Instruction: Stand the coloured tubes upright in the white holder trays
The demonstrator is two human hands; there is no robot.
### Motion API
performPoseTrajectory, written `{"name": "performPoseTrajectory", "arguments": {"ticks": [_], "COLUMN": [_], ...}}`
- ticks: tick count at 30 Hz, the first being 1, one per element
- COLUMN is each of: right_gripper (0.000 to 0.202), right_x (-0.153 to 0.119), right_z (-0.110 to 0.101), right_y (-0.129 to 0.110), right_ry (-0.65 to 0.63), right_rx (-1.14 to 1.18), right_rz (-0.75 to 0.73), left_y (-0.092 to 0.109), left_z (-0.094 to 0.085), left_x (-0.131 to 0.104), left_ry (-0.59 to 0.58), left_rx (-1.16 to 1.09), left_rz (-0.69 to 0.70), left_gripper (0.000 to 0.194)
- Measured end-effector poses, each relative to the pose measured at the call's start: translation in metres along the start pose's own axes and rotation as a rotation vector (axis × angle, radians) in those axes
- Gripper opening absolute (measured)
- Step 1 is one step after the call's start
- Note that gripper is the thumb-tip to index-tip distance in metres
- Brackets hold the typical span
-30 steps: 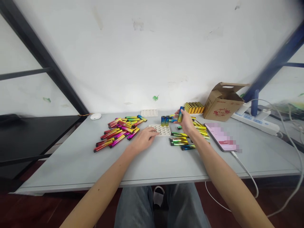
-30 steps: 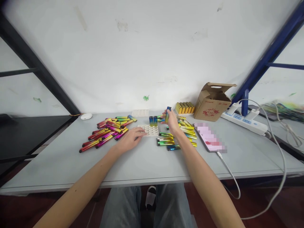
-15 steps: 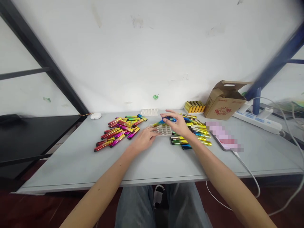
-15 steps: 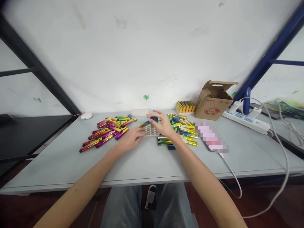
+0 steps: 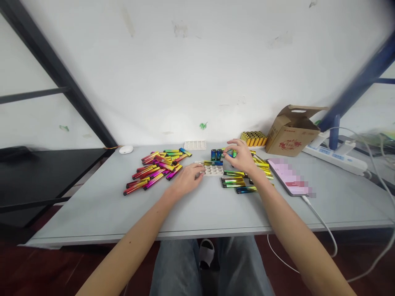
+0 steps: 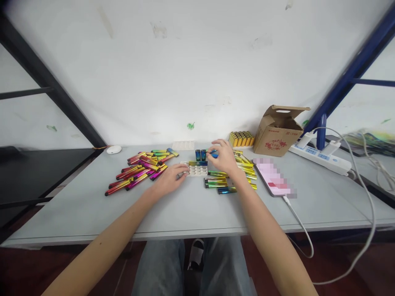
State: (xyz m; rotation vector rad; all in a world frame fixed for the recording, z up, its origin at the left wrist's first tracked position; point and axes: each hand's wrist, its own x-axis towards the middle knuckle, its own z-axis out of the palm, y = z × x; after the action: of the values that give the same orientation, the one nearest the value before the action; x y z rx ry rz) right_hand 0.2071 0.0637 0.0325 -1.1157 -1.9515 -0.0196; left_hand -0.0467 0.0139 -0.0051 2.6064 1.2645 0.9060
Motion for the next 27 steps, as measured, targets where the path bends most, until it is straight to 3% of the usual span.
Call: {"name": "performPoseTrajectory", "arguments": {"ticks": [4,8,12,16,20,24,27], "right_gripper": [0.026,0.034,0.023,0.022,0.02,0.031,0.028], "right_x": [-0.004,-0.009,-0.007,-0.004,-0.006,-0.011,-0.014], "right_z": [-0.007,0.003,0.011,0.004,0.001,0.009,0.014], "right_y": [0.008,0.005,0.003,0.006,0.006,0.003,0.002], "right_ry": [-0.192,-0.341,-0.324,-0.284,-0.3,-0.389,-0.423], "right_rx": [-0.032,-0.058,-0.009,0.032,0.045,0.016,-0.047], "right_rz": [0.065,0.09,0.12,0.221,0.113,-0.001,-0.029], "left_y": [0.001,0.0,-0.004,-0.005,0.0,0.002,0.003], "left_z": [0.001,0.001,0.003,0.003,0.001,0.001,0.001], "left_x": [-0.001,-0.002,-0.003,-0.005,-0.005,-0.006,-0.006], "left_ry": [0.032,0.051,0.054,0.016,-0.02,-0.071,-0.085], "left_rx": [0.036,0.087,0.132,0.148,0.141,0.109,0.077], "left_rz": [-0.013,-0.11,-0.16,-0.2,-0.182,-0.14,-0.153], "left_gripper": [0.023,0.026,0.039,0.045,0.048,0.049,0.049]}}
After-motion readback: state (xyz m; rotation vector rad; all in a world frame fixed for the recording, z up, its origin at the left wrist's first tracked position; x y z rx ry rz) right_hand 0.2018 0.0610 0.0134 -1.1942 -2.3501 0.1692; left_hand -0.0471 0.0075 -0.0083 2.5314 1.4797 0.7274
